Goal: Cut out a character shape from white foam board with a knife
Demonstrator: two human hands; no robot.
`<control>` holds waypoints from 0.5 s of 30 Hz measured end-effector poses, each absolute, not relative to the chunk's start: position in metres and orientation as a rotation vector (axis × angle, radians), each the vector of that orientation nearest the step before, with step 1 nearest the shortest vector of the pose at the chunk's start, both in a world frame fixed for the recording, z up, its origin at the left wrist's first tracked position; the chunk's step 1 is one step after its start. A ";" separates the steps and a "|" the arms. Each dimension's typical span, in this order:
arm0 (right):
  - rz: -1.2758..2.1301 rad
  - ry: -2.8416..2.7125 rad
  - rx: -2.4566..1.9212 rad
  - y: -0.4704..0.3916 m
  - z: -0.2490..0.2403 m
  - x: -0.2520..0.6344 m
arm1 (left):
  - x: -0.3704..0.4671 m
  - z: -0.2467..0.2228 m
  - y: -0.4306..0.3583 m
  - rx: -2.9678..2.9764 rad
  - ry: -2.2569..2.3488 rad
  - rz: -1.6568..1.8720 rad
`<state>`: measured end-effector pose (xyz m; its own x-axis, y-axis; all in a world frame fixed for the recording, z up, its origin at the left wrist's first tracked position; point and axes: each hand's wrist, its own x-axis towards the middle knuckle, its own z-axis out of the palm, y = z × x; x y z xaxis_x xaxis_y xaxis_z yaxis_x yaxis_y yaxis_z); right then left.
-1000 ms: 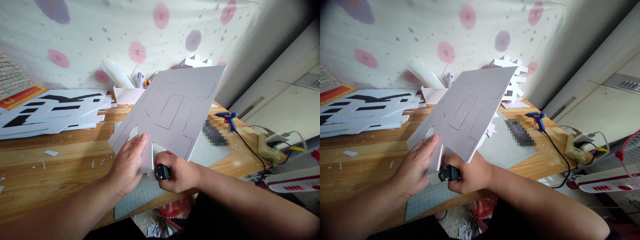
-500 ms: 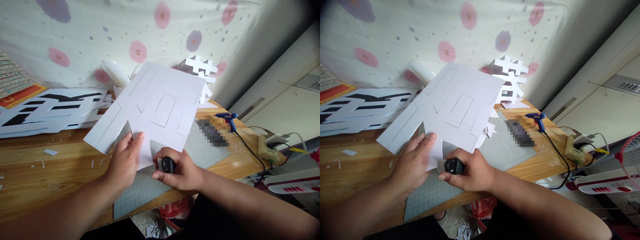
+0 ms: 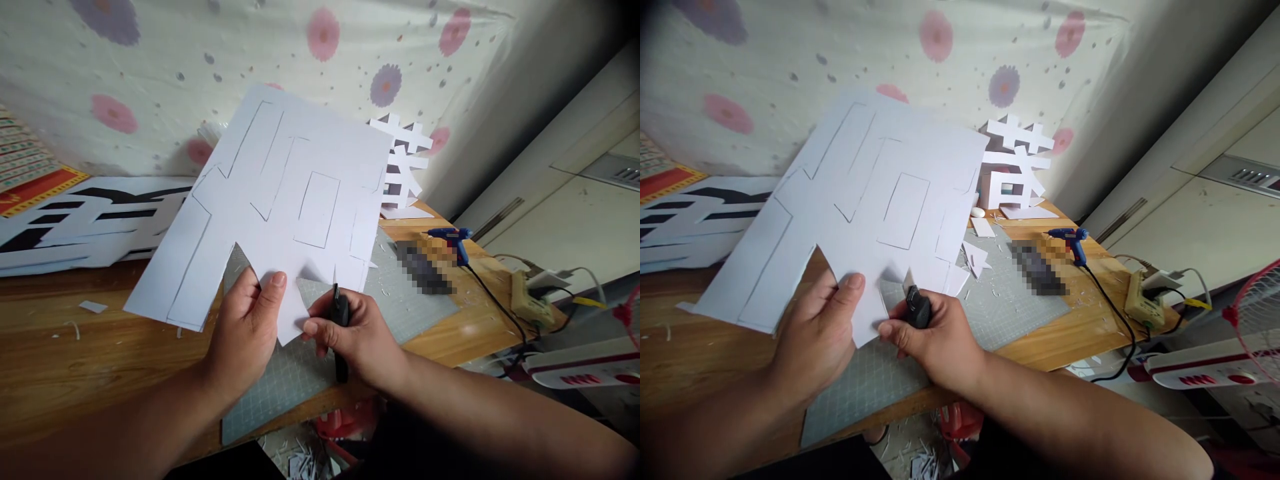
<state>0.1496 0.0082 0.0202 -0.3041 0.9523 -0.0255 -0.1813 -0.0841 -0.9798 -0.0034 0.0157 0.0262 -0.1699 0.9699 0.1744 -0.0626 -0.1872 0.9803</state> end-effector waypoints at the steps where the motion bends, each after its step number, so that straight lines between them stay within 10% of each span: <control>1: 1.599 -1.211 -0.930 0.008 0.020 0.149 | -0.003 0.027 0.015 1.197 1.168 1.499; 15: 1.716 -1.197 -0.855 0.009 0.020 0.158 | -0.005 0.025 0.018 1.142 1.141 1.451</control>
<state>0.1581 0.0093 0.0198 -0.4019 0.9136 -0.0616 -0.2578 -0.1774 -0.9498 -0.0049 0.0175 0.0245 -0.1318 0.9844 0.1166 -0.1188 -0.1325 0.9840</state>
